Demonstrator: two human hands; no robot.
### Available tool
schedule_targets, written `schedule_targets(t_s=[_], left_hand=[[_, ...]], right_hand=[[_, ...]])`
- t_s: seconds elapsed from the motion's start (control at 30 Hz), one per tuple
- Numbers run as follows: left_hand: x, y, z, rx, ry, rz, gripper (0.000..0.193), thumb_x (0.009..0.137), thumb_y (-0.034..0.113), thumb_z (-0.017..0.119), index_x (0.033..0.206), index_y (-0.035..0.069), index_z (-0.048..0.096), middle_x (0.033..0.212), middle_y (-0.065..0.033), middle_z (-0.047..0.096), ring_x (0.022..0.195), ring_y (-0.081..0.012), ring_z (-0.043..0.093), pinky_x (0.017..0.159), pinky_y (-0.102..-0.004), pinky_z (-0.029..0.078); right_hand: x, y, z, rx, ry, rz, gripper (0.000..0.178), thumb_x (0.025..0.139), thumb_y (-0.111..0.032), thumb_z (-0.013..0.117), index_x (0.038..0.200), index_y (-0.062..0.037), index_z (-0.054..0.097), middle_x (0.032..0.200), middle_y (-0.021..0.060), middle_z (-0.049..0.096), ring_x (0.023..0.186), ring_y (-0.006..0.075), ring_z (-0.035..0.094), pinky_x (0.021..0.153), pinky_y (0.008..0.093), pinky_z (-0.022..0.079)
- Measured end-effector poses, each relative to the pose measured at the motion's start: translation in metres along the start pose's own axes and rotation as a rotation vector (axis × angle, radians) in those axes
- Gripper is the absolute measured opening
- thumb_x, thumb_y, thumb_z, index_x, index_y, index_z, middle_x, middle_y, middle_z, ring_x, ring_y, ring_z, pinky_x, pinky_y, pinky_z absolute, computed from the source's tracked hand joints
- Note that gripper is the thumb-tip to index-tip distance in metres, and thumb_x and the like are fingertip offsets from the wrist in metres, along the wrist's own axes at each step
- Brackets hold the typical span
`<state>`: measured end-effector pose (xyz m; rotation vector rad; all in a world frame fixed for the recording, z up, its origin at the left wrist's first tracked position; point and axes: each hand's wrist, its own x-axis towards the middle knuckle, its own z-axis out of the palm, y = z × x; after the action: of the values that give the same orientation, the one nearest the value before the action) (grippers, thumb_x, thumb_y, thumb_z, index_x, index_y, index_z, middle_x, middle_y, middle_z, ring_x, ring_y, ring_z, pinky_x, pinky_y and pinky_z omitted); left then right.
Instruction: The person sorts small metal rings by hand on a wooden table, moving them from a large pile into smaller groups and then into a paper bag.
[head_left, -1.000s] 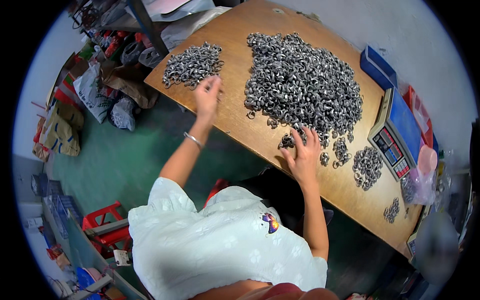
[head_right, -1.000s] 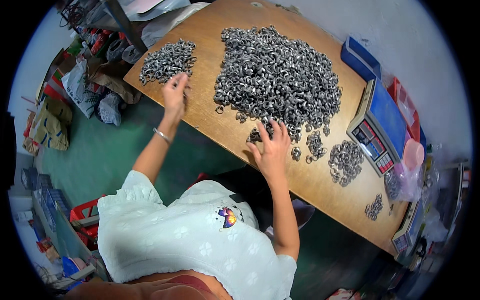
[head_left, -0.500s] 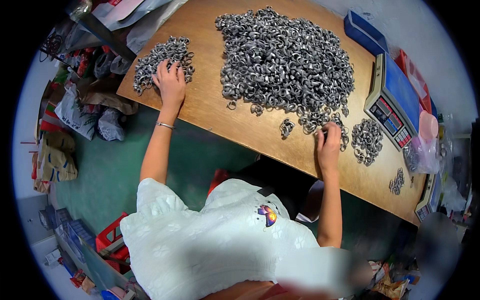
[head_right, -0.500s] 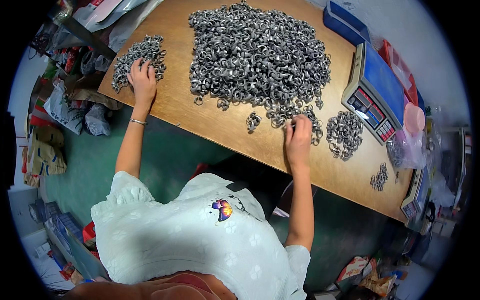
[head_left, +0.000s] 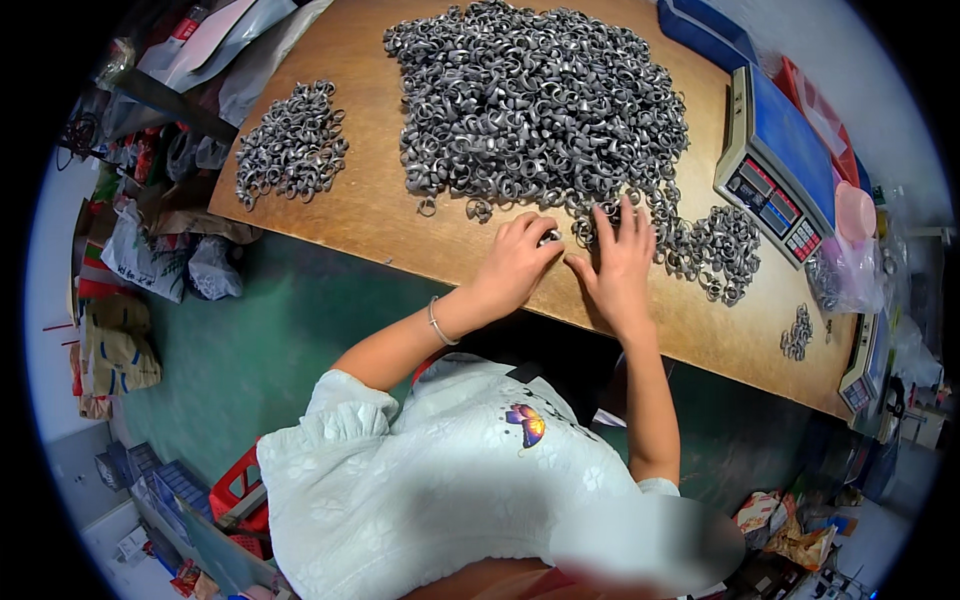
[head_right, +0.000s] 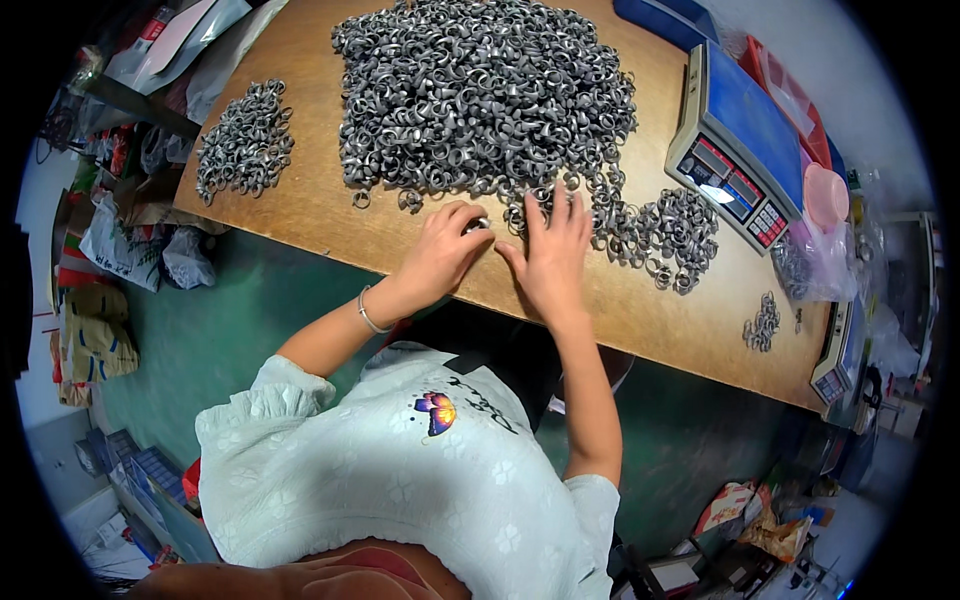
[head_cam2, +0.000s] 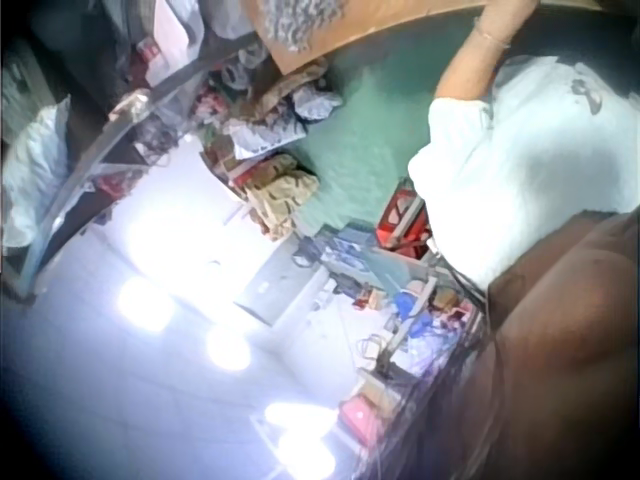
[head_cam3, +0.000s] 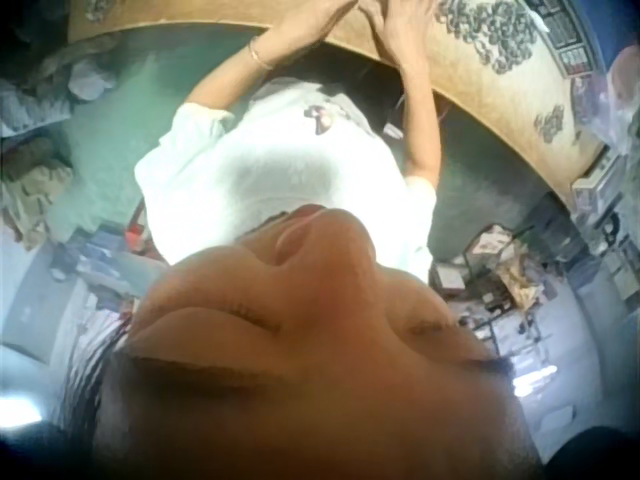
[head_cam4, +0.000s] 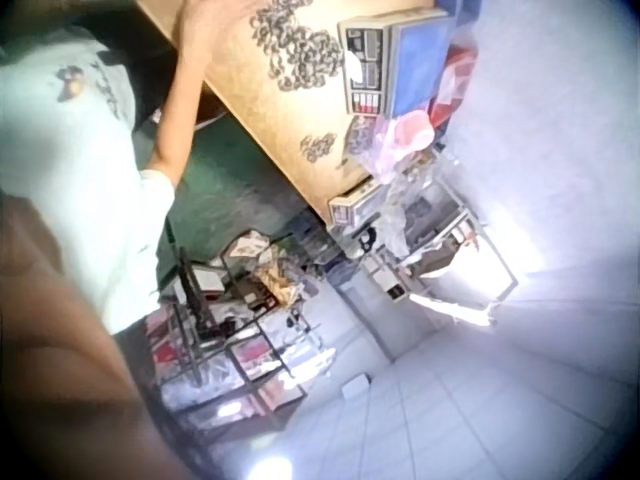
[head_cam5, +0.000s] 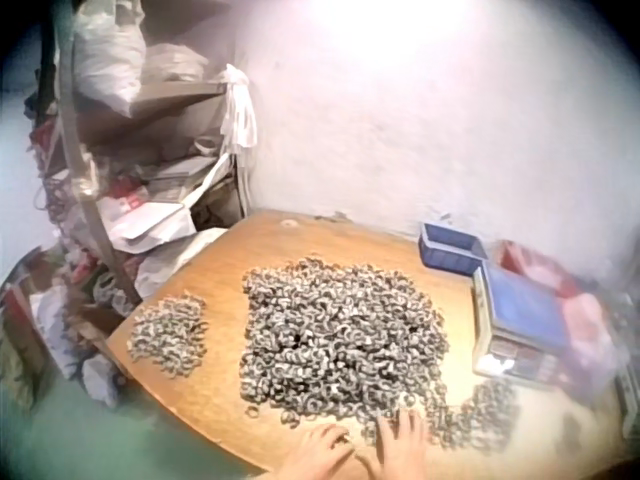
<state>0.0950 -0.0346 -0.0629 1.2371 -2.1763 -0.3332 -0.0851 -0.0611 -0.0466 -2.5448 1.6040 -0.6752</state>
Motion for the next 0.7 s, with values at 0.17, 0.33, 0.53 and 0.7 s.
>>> schedule_targets(t_s=[0.17,0.33,0.53,0.7], left_hand=[[0.003,-0.008,0.002,-0.331,0.187,-0.143,0.024,0.080,-0.007,0.056,0.103,0.000,0.059,0.109,-0.0161,0.054,0.102,-0.0341,0.052,0.086,-0.0365,0.044],[0.013,-0.019,0.000,-0.729,0.271,-0.436,0.024,0.089,-0.007,0.045,0.109,-0.001,0.058,0.108,-0.0082,0.057,0.079,-0.0088,0.061,0.060,-0.0200,0.049],[0.020,-0.003,-0.016,-0.797,0.274,-0.545,0.026,0.087,-0.007,0.048,0.109,0.002,0.059,0.110,-0.0076,0.052,0.082,-0.0100,0.057,0.066,-0.0222,0.047],[0.016,-0.006,-0.013,-0.485,0.299,-0.330,0.034,0.079,-0.014,0.050,0.107,0.003,0.060,0.113,-0.0096,0.048,0.096,-0.0190,0.055,0.079,-0.0284,0.046]], right_hand=[[-0.018,0.014,0.008,0.273,0.051,-0.120,0.032,0.076,-0.003,0.066,0.106,-0.0015,0.054,0.118,0.0180,0.052,0.110,0.0388,0.046,0.092,0.0439,0.040],[-0.021,0.032,0.003,0.584,0.148,0.209,0.024,0.080,0.003,0.059,0.102,0.0028,0.051,0.096,0.0181,0.056,0.087,0.0352,0.054,0.077,0.0396,0.045],[0.006,0.040,-0.009,0.044,0.347,0.152,0.020,0.080,-0.002,0.061,0.099,-0.0001,0.057,0.098,0.0161,0.057,0.096,0.0297,0.052,0.084,0.0396,0.040],[0.024,0.012,0.003,-0.011,0.105,-0.085,0.022,0.077,-0.008,0.065,0.097,-0.0027,0.061,0.102,0.0101,0.057,0.097,0.0269,0.050,0.086,0.0388,0.037]])
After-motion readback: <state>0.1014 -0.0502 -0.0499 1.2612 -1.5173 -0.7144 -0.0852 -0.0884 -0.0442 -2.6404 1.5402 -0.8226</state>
